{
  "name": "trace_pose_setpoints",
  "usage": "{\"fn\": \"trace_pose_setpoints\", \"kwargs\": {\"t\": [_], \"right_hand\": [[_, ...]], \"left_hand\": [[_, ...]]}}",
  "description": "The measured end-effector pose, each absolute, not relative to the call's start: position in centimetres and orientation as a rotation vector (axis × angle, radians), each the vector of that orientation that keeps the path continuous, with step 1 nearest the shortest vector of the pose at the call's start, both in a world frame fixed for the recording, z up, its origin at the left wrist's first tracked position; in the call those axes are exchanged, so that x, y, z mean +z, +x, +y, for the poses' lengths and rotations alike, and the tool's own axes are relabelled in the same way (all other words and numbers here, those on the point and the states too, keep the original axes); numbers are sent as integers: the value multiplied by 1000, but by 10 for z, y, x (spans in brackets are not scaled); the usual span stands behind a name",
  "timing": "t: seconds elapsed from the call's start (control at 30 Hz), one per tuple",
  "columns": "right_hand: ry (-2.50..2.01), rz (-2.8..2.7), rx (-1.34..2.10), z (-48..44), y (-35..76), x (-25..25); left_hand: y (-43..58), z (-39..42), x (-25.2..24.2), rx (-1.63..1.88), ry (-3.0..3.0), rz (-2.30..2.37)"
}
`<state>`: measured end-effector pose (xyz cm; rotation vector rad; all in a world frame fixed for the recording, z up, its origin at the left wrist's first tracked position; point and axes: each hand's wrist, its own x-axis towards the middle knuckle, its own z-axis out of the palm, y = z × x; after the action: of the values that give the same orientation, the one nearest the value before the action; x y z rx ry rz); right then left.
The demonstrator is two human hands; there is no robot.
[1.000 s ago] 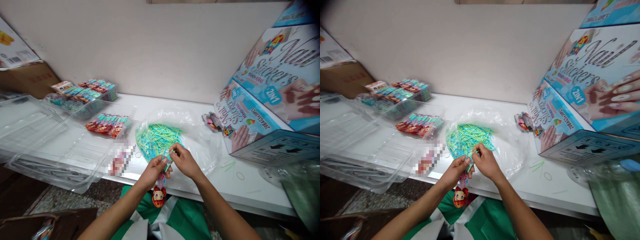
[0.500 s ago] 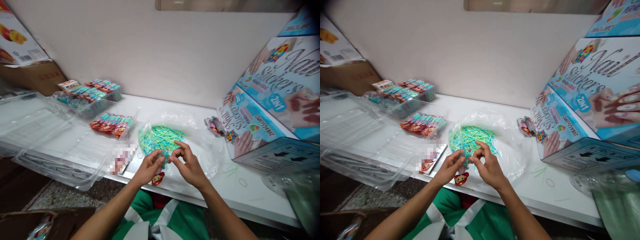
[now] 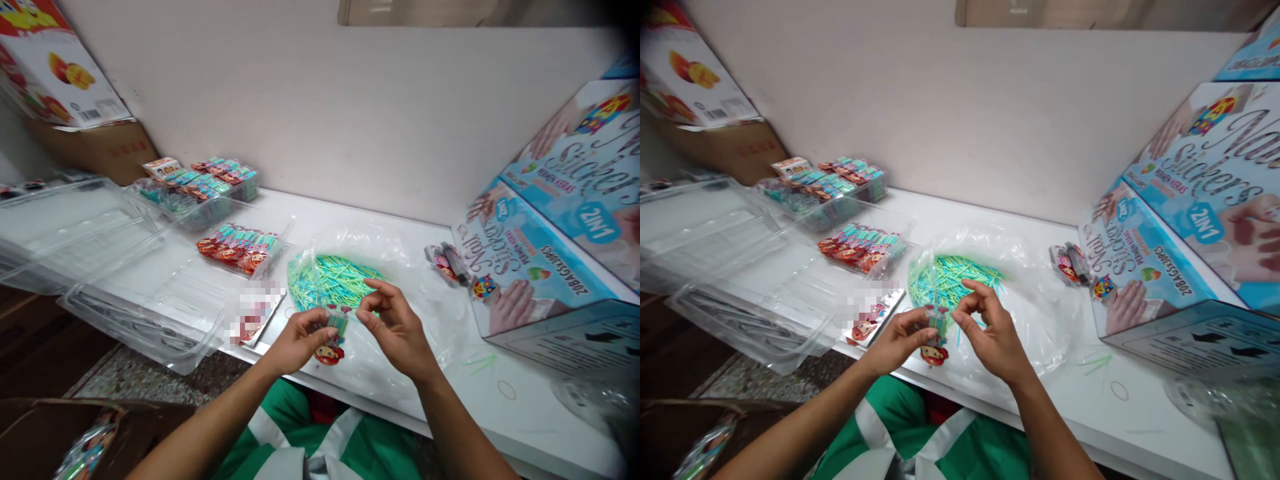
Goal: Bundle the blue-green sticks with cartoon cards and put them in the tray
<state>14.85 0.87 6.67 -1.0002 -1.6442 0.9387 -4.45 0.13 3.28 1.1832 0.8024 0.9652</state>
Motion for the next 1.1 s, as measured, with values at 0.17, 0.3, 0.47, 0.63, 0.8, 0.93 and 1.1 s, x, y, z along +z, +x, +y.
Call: {"fn": "trace_pose_setpoints", "kwargs": {"t": [0.17,0.3,0.47,0.63,0.8,0.93,1.1], "right_hand": [[-1140,-1453,851,16,163,62],[-1242,-1449,878,17,176,51],[-1366,-1496,962,15,185,41],[-1433,-1512,977,18,191,37],[-1488,-1584,1004,21,187,30],[-1479,-1707,999,20,176,27],[-1462,-1832,965,15,169,32]], "left_hand": [[-108,48,77,1310,1255,1107],[-178,123,86,1478,1367,1417],[-222,198,57,999,1540,1913],[-233,225,50,909,1511,2215],[-216,179,80,1102,1654,2039],[-160,86,68,1075,1876,1665],[-110,28,-11,472,2202,2006]]}}
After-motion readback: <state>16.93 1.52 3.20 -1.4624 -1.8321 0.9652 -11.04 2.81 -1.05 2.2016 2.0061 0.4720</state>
